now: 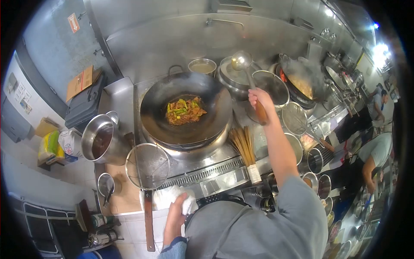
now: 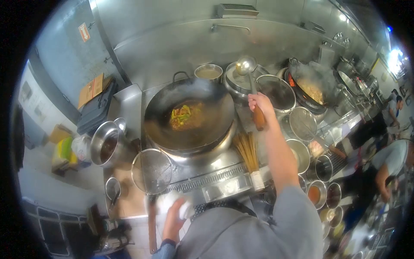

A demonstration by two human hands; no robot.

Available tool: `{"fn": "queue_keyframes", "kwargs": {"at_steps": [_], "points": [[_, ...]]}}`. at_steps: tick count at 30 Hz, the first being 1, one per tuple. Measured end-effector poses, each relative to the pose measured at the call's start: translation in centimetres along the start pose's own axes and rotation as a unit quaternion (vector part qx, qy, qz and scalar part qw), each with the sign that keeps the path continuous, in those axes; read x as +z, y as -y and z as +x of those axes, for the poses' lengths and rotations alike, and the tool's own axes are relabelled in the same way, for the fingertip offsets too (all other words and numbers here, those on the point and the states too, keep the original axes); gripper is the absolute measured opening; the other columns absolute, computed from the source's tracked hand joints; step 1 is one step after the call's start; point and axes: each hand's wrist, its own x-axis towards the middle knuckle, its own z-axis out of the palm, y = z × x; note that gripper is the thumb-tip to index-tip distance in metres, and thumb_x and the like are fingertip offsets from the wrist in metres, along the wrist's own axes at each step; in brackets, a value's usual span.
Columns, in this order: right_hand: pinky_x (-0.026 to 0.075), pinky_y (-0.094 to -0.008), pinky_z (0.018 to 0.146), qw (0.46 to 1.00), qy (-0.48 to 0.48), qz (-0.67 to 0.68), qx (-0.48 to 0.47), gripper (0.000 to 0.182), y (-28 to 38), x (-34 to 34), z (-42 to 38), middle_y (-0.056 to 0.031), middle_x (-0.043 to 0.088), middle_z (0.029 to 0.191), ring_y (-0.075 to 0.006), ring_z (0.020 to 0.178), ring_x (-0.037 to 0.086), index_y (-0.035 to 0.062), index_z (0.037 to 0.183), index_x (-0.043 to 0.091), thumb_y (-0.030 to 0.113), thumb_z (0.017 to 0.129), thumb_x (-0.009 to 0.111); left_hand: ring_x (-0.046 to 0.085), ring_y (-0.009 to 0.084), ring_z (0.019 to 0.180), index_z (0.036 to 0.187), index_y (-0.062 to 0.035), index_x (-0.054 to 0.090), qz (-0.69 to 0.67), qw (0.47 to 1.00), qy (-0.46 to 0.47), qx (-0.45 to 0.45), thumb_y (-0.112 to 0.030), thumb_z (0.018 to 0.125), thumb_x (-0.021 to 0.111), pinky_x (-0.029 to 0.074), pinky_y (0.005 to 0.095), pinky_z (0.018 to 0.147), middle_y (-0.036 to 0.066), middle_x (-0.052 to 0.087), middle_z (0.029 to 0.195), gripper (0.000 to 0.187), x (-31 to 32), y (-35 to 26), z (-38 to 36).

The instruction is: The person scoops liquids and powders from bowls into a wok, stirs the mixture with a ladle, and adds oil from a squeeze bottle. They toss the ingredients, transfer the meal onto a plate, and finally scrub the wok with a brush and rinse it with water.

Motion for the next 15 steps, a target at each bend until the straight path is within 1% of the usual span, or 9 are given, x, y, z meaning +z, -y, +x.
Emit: {"fn": "queue_keyframes", "kwargs": {"at_steps": [2, 3, 5, 6, 9, 11, 12, 13, 15], "points": [[0.034, -0.0204, 0.038, 0.999, 0.022, 0.025, 0.014, 0.019, 0.6, 0.2, -2.6, -0.0019, 0.049, 0.070, -0.0049, 0.049, 0.044, 0.0053, 0.098, 0.042, 0.004, 0.088, 0.059, 0.061, 0.0188, 0.102, 0.123, -0.0026, 0.056, 0.014, 0.999, 0.022, -0.035, -0.024, 0.091, 0.058, 0.052, 0.0334, 0.082, 0.007, 0.062, 0.114, 0.038, 0.1, -1.2, 0.0], [0.034, -0.0208, 0.039, 0.998, 0.033, 0.037, 0.024, 0.020, 0.8, 0.4, -4.0, -0.0026, 0.050, 0.072, -0.0051, 0.049, 0.044, 0.0059, 0.097, 0.041, 0.004, 0.088, 0.059, 0.062, 0.0195, 0.093, 0.120, -0.0021, 0.056, 0.022, 0.998, 0.041, -0.030, -0.025, 0.090, 0.059, 0.051, 0.0339, 0.074, 0.008, 0.063, 0.108, 0.038, 0.1, -1.5, 0.3], [0.033, -0.0206, 0.038, 0.998, 0.043, 0.014, 0.037, 0.018, 1.3, 1.8, -7.7, -0.0020, 0.051, 0.073, -0.0041, 0.050, 0.044, 0.0070, 0.096, 0.042, 0.004, 0.089, 0.059, 0.063, 0.0208, 0.075, 0.114, -0.0011, 0.057, 0.035, 0.996, 0.074, -0.022, -0.027, 0.088, 0.061, 0.050, 0.0347, 0.058, 0.010, 0.065, 0.095, 0.037, 0.0, -2.0, 1.2], [0.033, -0.0206, 0.038, 0.998, 0.048, 0.004, 0.046, 0.017, 1.4, 2.6, -9.6, -0.0017, 0.051, 0.073, -0.0036, 0.050, 0.044, 0.0076, 0.095, 0.043, 0.004, 0.089, 0.059, 0.063, 0.0203, 0.075, 0.113, -0.0010, 0.058, 0.041, 0.994, 0.092, -0.032, -0.027, 0.088, 0.061, 0.050, 0.0339, 0.058, 0.010, 0.064, 0.094, 0.037, 0.0, -2.2, 1.8], [0.033, -0.0212, 0.037, 0.991, 0.062, -0.098, 0.061, 0.023, 0.7, 3.7, -14.0, -0.0002, 0.050, 0.073, -0.0043, 0.049, 0.043, 0.0041, 0.111, 0.048, 0.006, 0.089, 0.058, 0.062, 0.0194, 0.074, 0.111, -0.0005, 0.058, 0.064, 0.987, 0.141, -0.052, -0.028, 0.088, 0.061, 0.049, 0.0321, 0.058, 0.010, 0.064, 0.092, 0.036, -0.1, -3.0, 3.1], [0.034, -0.0209, 0.035, 0.974, 0.047, -0.218, 0.033, 0.039, -0.4, 5.5, -17.0, 0.0008, 0.047, 0.071, -0.0044, 0.048, 0.041, 0.0021, 0.126, 0.044, 0.007, 0.090, 0.057, 0.062, 0.0191, 0.073, 0.110, 0.0001, 0.058, 0.085, 0.980, 0.174, -0.056, -0.028, 0.088, 0.062, 0.049, 0.0315, 0.058, 0.010, 0.063, 0.091, 0.036, 0.2, -3.5, 3.5], [0.034, -0.0208, 0.034, 0.959, 0.038, -0.279, 0.017, 0.046, -0.9, 6.3, -18.3, 0.0012, 0.045, 0.071, -0.0045, 0.047, 0.041, 0.0011, 0.134, 0.042, 0.007, 0.090, 0.057, 0.062, 0.0193, 0.073, 0.110, 0.0003, 0.058, 0.089, 0.979, 0.172, -0.063, -0.028, 0.088, 0.062, 0.049, 0.0318, 0.058, 0.010, 0.063, 0.090, 0.036, 0.3, -3.7, 3.6], [0.037, -0.0220, 0.035, 0.958, 0.033, -0.283, 0.025, 0.068, -1.3, 6.9, -19.2, 0.0020, 0.044, 0.068, -0.0055, 0.046, 0.040, 0.0020, 0.147, 0.026, 0.005, 0.088, 0.059, 0.062, 0.0194, 0.072, 0.110, 0.0006, 0.058, 0.093, 0.978, 0.172, -0.069, -0.029, 0.088, 0.062, 0.049, 0.0320, 0.059, 0.010, 0.063, 0.090, 0.037, 0.5, -3.9, 3.7], [0.037, -0.0221, 0.035, 0.939, 0.037, -0.343, 0.001, 0.067, -1.7, 7.2, -20.6, 0.0015, 0.045, 0.069, -0.0055, 0.045, 0.040, 0.0020, 0.146, 0.027, 0.004, 0.087, 0.060, 0.062, 0.0200, 0.073, 0.111, 0.0011, 0.057, 0.093, 0.977, 0.176, -0.078, -0.029, 0.089, 0.062, 0.050, 0.0326, 0.060, 0.010, 0.063, 0.091, 0.038, 0.6, -3.7, 4.0]]}}
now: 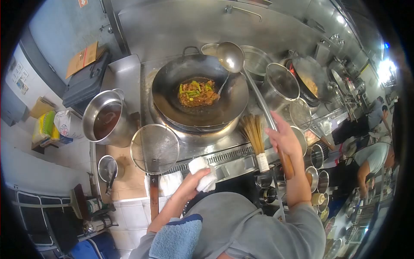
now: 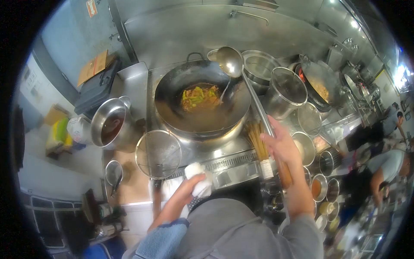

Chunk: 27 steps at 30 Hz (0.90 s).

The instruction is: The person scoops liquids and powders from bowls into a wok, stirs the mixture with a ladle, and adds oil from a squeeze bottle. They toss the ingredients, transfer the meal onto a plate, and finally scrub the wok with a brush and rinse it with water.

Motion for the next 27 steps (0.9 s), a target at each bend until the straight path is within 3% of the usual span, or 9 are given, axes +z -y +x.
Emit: {"fn": "queue_keyframes", "kwargs": {"at_steps": [2, 5, 8, 11, 14, 19, 22, 26, 27], "points": [[0.038, -0.0244, 0.037, 0.999, 0.000, -0.042, -0.012, 0.068, 0.6, 0.3, -0.9, -0.0003, 0.049, 0.073, -0.0067, 0.045, 0.042, 0.0037, 0.146, 0.030, 0.005, 0.086, 0.062, 0.064, 0.0209, 0.076, 0.112, 0.0016, 0.057, -0.009, 1.000, 0.006, -0.003, -0.031, 0.090, 0.061, 0.052, 0.0332, 0.064, 0.011, 0.064, 0.093, 0.040, -0.1, 0.5, 0.5], [0.037, -0.0246, 0.036, 0.995, 0.013, 0.098, -0.019, 0.069, 0.6, 0.5, -1.1, -0.0012, 0.050, 0.073, -0.0069, 0.045, 0.042, 0.0043, 0.146, 0.029, 0.003, 0.085, 0.061, 0.065, 0.0243, 0.091, 0.123, 0.0032, 0.053, -0.017, 0.998, 0.040, -0.051, -0.029, 0.091, 0.060, 0.055, 0.0370, 0.076, 0.014, 0.065, 0.108, 0.047, 0.0, 0.5, 0.6], [0.037, -0.0248, 0.035, 0.837, 0.162, 0.523, 0.028, 0.069, -5.5, -1.0, 2.5, -0.0014, 0.050, 0.074, -0.0070, 0.045, 0.041, 0.0048, 0.146, 0.029, 0.001, 0.084, 0.060, 0.065, 0.0234, 0.093, 0.120, 0.0034, 0.055, -0.051, 0.995, 0.072, -0.037, -0.033, 0.092, 0.058, 0.053, 0.0344, 0.078, 0.016, 0.065, 0.107, 0.046, 0.2, 1.3, 1.4], [0.036, -0.0219, 0.034, 0.980, 0.073, 0.182, 0.035, 0.068, -6.6, 1.4, 4.7, -0.0020, 0.050, 0.075, -0.0062, 0.044, 0.039, 0.0060, 0.147, 0.027, 0.002, 0.087, 0.060, 0.064, 0.0239, 0.098, 0.127, 0.0030, 0.051, -0.052, 0.997, 0.054, -0.018, -0.032, 0.094, 0.055, 0.054, 0.0345, 0.080, 0.016, 0.064, 0.113, 0.048, 0.3, 2.0, 2.0], [0.036, -0.0233, 0.034, 0.954, 0.104, 0.281, 0.013, 0.066, -6.2, -0.5, 8.5, -0.0001, 0.049, 0.069, -0.0068, 0.044, 0.040, 0.0064, 0.145, 0.031, 0.003, 0.086, 0.061, 0.061, 0.0253, 0.106, 0.129, 0.0034, 0.049, -0.063, 0.997, -0.021, 0.038, -0.025, 0.095, 0.053, 0.051, 0.0352, 0.088, 0.017, 0.061, 0.120, 0.045, 2.6, 0.0, -0.5], [0.041, -0.0285, 0.036, 0.978, -0.139, 0.075, -0.133, 0.067, -2.5, -5.7, 21.0, -0.0056, 0.055, 0.065, -0.0145, 0.041, 0.051, 0.0005, 0.143, 0.033, 0.001, 0.082, 0.060, 0.065, 0.0340, 0.095, 0.124, 0.0062, 0.048, -0.149, 0.974, -0.115, 0.127, -0.028, 0.092, 0.054, 0.054, 0.0453, 0.083, 0.023, 0.064, 0.107, 0.048, 0.1, 2.9, 0.4], [0.045, -0.0350, 0.040, 0.955, -0.256, -0.014, -0.148, 0.062, -0.2, -10.3, 29.7, -0.0153, 0.061, 0.068, -0.0212, 0.045, 0.058, -0.0047, 0.137, 0.038, 0.001, 0.079, 0.058, 0.065, 0.0357, 0.093, 0.123, 0.0047, 0.048, -0.153, 0.974, -0.088, 0.143, -0.034, 0.093, 0.049, 0.055, 0.0475, 0.079, 0.023, 0.064, 0.104, 0.049, 0.0, 3.6, -0.9], [0.050, -0.0390, 0.048, 0.943, -0.287, -0.099, -0.140, 0.047, 2.5, -15.5, 38.5, -0.0205, 0.064, 0.070, -0.0291, 0.053, 0.065, -0.0073, 0.122, 0.048, 0.003, 0.077, 0.058, 0.065, 0.0346, 0.090, 0.123, 0.0006, 0.049, -0.182, 0.965, -0.138, 0.127, -0.040, 0.094, 0.045, 0.055, 0.0470, 0.069, 0.023, 0.064, 0.103, 0.050, 0.9, 4.7, -1.5], [0.050, -0.0394, 0.049, 0.947, -0.274, -0.114, -0.126, 0.045, 3.6, -16.2, 39.2, -0.0209, 0.065, 0.071, -0.0297, 0.054, 0.065, -0.0073, 0.119, 0.050, 0.004, 0.077, 0.059, 0.058, 0.0322, 0.104, 0.126, 0.0014, 0.048, -0.012, 0.968, -0.197, 0.152, -0.024, 0.083, 0.055, 0.048, 0.0430, 0.082, 0.021, 0.060, 0.113, 0.050, 1.6, 4.7, -1.8]]}}
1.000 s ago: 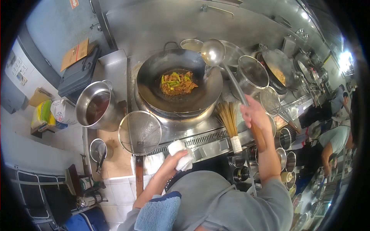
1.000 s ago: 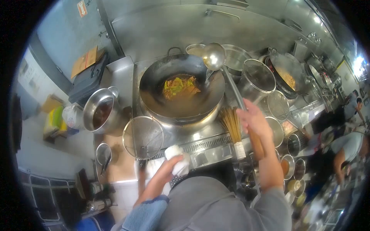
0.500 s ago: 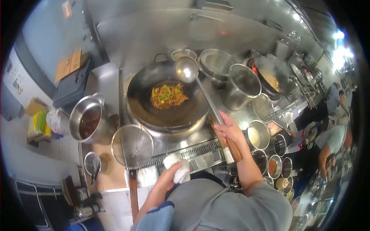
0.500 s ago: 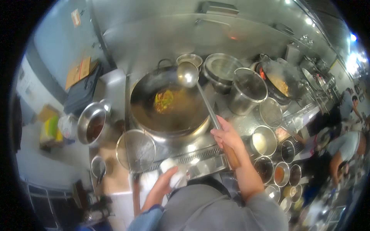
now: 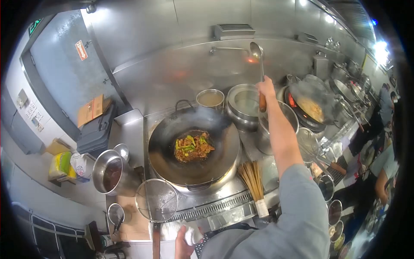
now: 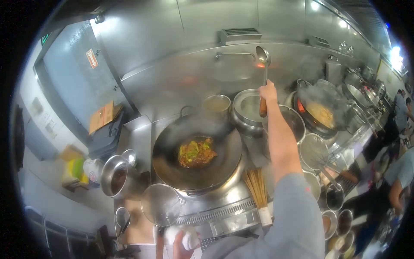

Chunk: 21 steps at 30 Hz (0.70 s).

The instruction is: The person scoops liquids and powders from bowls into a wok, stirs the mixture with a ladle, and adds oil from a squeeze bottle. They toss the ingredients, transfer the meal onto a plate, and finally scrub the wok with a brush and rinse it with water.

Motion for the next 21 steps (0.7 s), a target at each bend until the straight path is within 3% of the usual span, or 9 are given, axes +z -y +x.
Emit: {"fn": "queue_keyframes", "kwargs": {"at_steps": [2, 3, 5, 8, 9, 14, 16, 18, 21], "points": [[0.052, -0.0395, 0.053, 1.000, 0.014, -0.021, 0.008, 0.041, 0.5, -0.1, 1.2, -0.0212, 0.065, 0.074, -0.0301, 0.056, 0.066, -0.0067, 0.114, 0.051, 0.006, 0.076, 0.060, 0.043, 0.0274, 0.130, 0.132, 0.0030, 0.047, 0.333, 0.935, -0.064, 0.105, 0.009, 0.060, 0.075, 0.035, 0.0349, 0.108, 0.017, 0.051, 0.135, 0.077, 2.3, -1.6, -2.5], [0.052, -0.0394, 0.055, 1.000, 0.012, -0.025, 0.009, 0.039, 0.3, 0.2, 1.4, -0.0211, 0.066, 0.076, -0.0299, 0.056, 0.066, -0.0062, 0.112, 0.052, 0.006, 0.076, 0.061, 0.055, 0.0260, 0.116, 0.126, 0.0008, 0.052, 0.466, 0.820, -0.031, 0.332, -0.005, 0.065, 0.078, 0.044, 0.0380, 0.100, 0.015, 0.057, 0.125, 0.066, -2.6, 3.8, 0.6], [0.053, -0.0397, 0.060, 0.999, 0.019, -0.033, 0.004, 0.041, 0.0, 0.7, 1.2, -0.0222, 0.066, 0.080, -0.0314, 0.060, 0.067, -0.0055, 0.113, 0.052, 0.008, 0.075, 0.062, 0.062, 0.0299, 0.096, 0.124, 0.0003, 0.050, 0.090, 0.993, 0.036, 0.061, -0.028, 0.085, 0.056, 0.049, 0.0405, 0.074, 0.020, 0.062, 0.111, 0.048, -0.3, 2.8, 1.1], [0.053, -0.0414, 0.071, 0.999, 0.017, -0.045, -0.019, 0.055, -2.5, 0.7, -1.2, -0.0259, 0.066, 0.091, -0.0361, 0.076, 0.068, -0.0043, 0.126, 0.048, 0.009, 0.075, 0.063, 0.065, 0.0290, 0.083, 0.122, -0.0029, 0.050, -0.085, 0.991, 0.055, -0.090, -0.039, 0.095, 0.045, 0.048, 0.0375, 0.056, 0.020, 0.065, 0.104, 0.046, 3.7, -0.8, 1.0], [0.052, -0.0420, 0.076, 0.998, 0.000, -0.045, -0.032, 0.060, -4.8, 1.4, -2.0, -0.0274, 0.066, 0.096, -0.0376, 0.083, 0.067, -0.0032, 0.131, 0.045, 0.010, 0.075, 0.063, 0.065, 0.0289, 0.083, 0.123, -0.0037, 0.050, -0.088, 0.990, 0.067, -0.084, -0.039, 0.095, 0.045, 0.048, 0.0374, 0.056, 0.019, 0.066, 0.104, 0.045, 3.9, -1.1, 1.2], [0.047, -0.0357, 0.046, 0.991, -0.045, -0.073, -0.102, 0.071, -7.0, -0.1, -8.9, -0.0160, 0.062, 0.069, -0.0211, 0.048, 0.058, 0.0003, 0.144, 0.034, 0.007, 0.078, 0.059, 0.064, 0.0280, 0.092, 0.126, -0.0112, 0.049, -0.089, 0.990, 0.070, -0.089, -0.043, 0.095, 0.047, 0.050, 0.0423, 0.064, 0.013, 0.065, 0.110, 0.044, 3.8, -2.5, 3.7], [0.046, -0.0353, 0.046, 0.984, -0.082, -0.092, -0.127, 0.071, -5.7, -2.0, -11.6, -0.0161, 0.062, 0.072, -0.0193, 0.049, 0.057, 0.0023, 0.145, 0.034, 0.008, 0.079, 0.060, 0.063, 0.0276, 0.098, 0.127, -0.0146, 0.049, -0.111, 0.985, 0.080, -0.108, -0.047, 0.095, 0.046, 0.050, 0.0455, 0.068, 0.010, 0.063, 0.114, 0.045, 3.7, -4.0, 5.1], [0.051, -0.0391, 0.063, 0.993, -0.040, -0.067, -0.085, 0.073, -3.2, -4.8, -14.8, -0.0207, 0.065, 0.091, -0.0312, 0.070, 0.063, 0.0040, 0.145, 0.033, 0.008, 0.079, 0.062, 0.061, 0.0272, 0.101, 0.127, -0.0169, 0.049, -0.096, 0.987, 0.085, -0.098, -0.051, 0.095, 0.045, 0.050, 0.0480, 0.072, 0.007, 0.062, 0.116, 0.047, 4.7, -6.1, 6.0], [0.049, -0.0359, 0.054, 0.993, 0.085, 0.082, -0.015, 0.073, 0.9, -8.6, -21.1, -0.0140, 0.063, 0.085, -0.0251, 0.062, 0.059, 0.0042, 0.146, 0.031, 0.006, 0.081, 0.063, 0.060, 0.0262, 0.106, 0.128, -0.0183, 0.048, -0.092, 0.982, 0.137, -0.090, -0.058, 0.095, 0.039, 0.050, 0.0487, 0.076, 0.005, 0.062, 0.117, 0.052, 5.4, -8.5, 7.6]]}}
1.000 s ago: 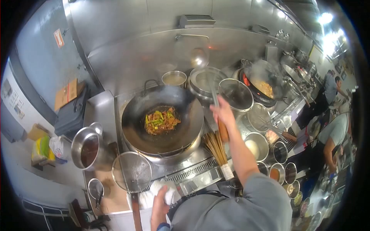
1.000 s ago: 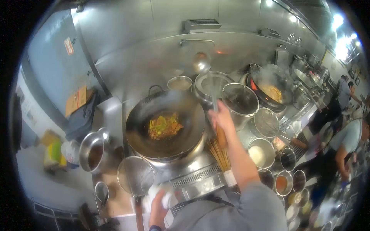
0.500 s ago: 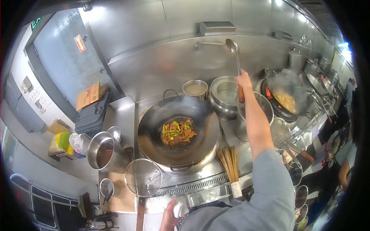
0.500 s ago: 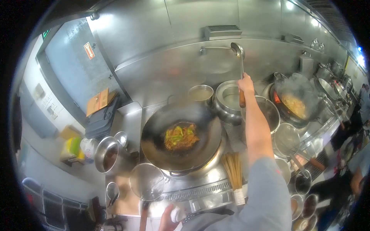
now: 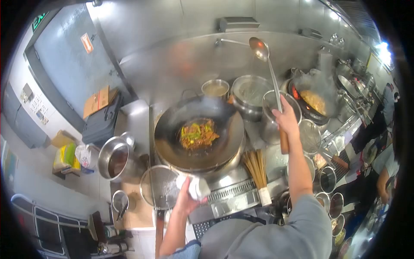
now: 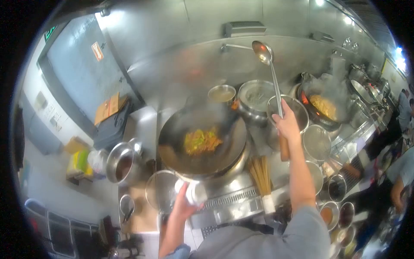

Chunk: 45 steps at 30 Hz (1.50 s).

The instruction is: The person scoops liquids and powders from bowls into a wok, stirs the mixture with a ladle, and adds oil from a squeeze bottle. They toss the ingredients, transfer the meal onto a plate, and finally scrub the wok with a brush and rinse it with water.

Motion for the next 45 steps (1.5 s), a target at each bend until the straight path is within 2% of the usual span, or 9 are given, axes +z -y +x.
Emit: {"fn": "queue_keyframes", "kwargs": {"at_steps": [2, 12, 13, 18, 24, 28, 40, 42, 45], "points": [[0.037, -0.0257, 0.036, 0.989, 0.077, 0.121, 0.042, 0.073, 1.8, 0.3, -4.5, -0.0009, 0.051, 0.070, -0.0066, 0.048, 0.042, 0.0030, 0.148, 0.027, 0.003, 0.084, 0.062, 0.058, 0.0254, 0.108, 0.127, -0.0215, 0.050, 0.012, 1.000, 0.003, 0.000, -0.058, 0.094, 0.042, 0.048, 0.0503, 0.080, 0.003, 0.061, 0.120, 0.049, -0.3, -0.7, 1.9], [0.045, -0.0310, 0.044, 0.933, 0.334, -0.057, 0.122, 0.075, -2.0, 13.6, -11.3, -0.0167, 0.065, 0.087, -0.0148, 0.048, 0.053, 0.0001, 0.148, 0.024, 0.011, 0.085, 0.064, 0.051, 0.0242, 0.103, 0.113, -0.0196, 0.051, -0.066, 0.997, 0.013, -0.025, -0.031, 0.088, 0.061, 0.045, 0.0435, 0.081, 0.002, 0.055, 0.110, 0.029, -0.7, -1.5, 7.1], [0.043, -0.0273, 0.040, 0.931, 0.347, -0.050, 0.106, 0.074, -2.3, 14.5, -12.1, -0.0062, 0.056, 0.069, -0.0104, 0.047, 0.050, 0.0045, 0.149, 0.024, 0.009, 0.086, 0.063, 0.051, 0.0243, 0.103, 0.113, -0.0193, 0.051, -0.071, 0.997, 0.008, -0.027, -0.030, 0.088, 0.061, 0.045, 0.0434, 0.081, 0.002, 0.055, 0.111, 0.029, -0.6, -1.5, 7.1], [0.051, -0.0390, 0.059, 0.846, 0.452, -0.253, -0.125, 0.076, -1.0, 9.0, -15.1, -0.0196, 0.062, 0.079, -0.0256, 0.057, 0.059, 0.0058, 0.149, 0.022, 0.010, 0.085, 0.062, 0.055, 0.0244, 0.098, 0.107, -0.0166, 0.054, -0.087, 0.996, -0.005, -0.030, -0.025, 0.086, 0.064, 0.049, 0.0405, 0.071, 0.002, 0.058, 0.103, 0.025, -0.8, -1.9, 6.3], [0.052, -0.0413, 0.073, 0.870, 0.335, -0.303, -0.198, 0.071, 0.4, 3.4, -20.3, -0.0272, 0.061, 0.095, -0.0375, 0.078, 0.063, 0.0084, 0.149, 0.022, 0.013, 0.087, 0.055, 0.060, 0.0229, 0.086, 0.098, -0.0147, 0.053, -0.111, 0.993, 0.023, -0.024, -0.016, 0.086, 0.057, 0.052, 0.0403, 0.065, 0.007, 0.061, 0.093, 0.013, -2.4, 0.9, 13.9], [0.052, -0.0366, 0.067, 0.831, 0.512, -0.185, 0.117, 0.072, 7.4, -2.2, -19.8, -0.0206, 0.064, 0.093, -0.0294, 0.070, 0.063, 0.0131, 0.151, 0.021, 0.023, 0.090, 0.058, 0.061, 0.0241, 0.079, 0.104, -0.0165, 0.051, -0.150, 0.985, -0.073, 0.030, -0.023, 0.092, 0.051, 0.050, 0.0386, 0.060, 0.006, 0.061, 0.093, 0.013, 3.8, 3.3, 6.2], [0.046, -0.0458, 0.086, 0.848, 0.438, -0.274, -0.117, 0.072, -0.1, 3.2, -16.5, -0.0304, 0.060, 0.106, -0.0416, 0.101, 0.059, 0.0030, 0.148, 0.021, 0.014, 0.086, 0.057, 0.061, 0.0221, 0.076, 0.098, -0.0159, 0.052, -0.084, 0.994, -0.028, 0.056, -0.024, 0.092, 0.048, 0.048, 0.0369, 0.055, 0.005, 0.062, 0.086, 0.011, 0.8, 10.3, 5.9], [0.046, -0.0454, 0.085, 0.840, 0.453, -0.268, -0.130, 0.072, 0.9, 1.8, -16.2, -0.0296, 0.060, 0.106, -0.0430, 0.099, 0.059, 0.0039, 0.148, 0.022, 0.014, 0.086, 0.057, 0.062, 0.0225, 0.077, 0.099, -0.0155, 0.052, 0.237, 0.937, -0.025, 0.255, -0.023, 0.091, 0.049, 0.049, 0.0368, 0.056, 0.005, 0.062, 0.087, 0.011, 1.3, 10.0, 2.9], [0.050, -0.0461, 0.080, 0.819, 0.485, -0.273, -0.139, 0.071, 1.5, 2.5, -15.5, -0.0300, 0.061, 0.098, -0.0418, 0.089, 0.062, 0.0014, 0.146, 0.024, 0.012, 0.084, 0.056, 0.061, 0.0215, 0.076, 0.099, -0.0146, 0.052, -0.138, 0.988, -0.048, 0.056, -0.027, 0.091, 0.051, 0.047, 0.0350, 0.055, 0.004, 0.062, 0.088, 0.014, 3.0, 4.1, 4.7]]}}
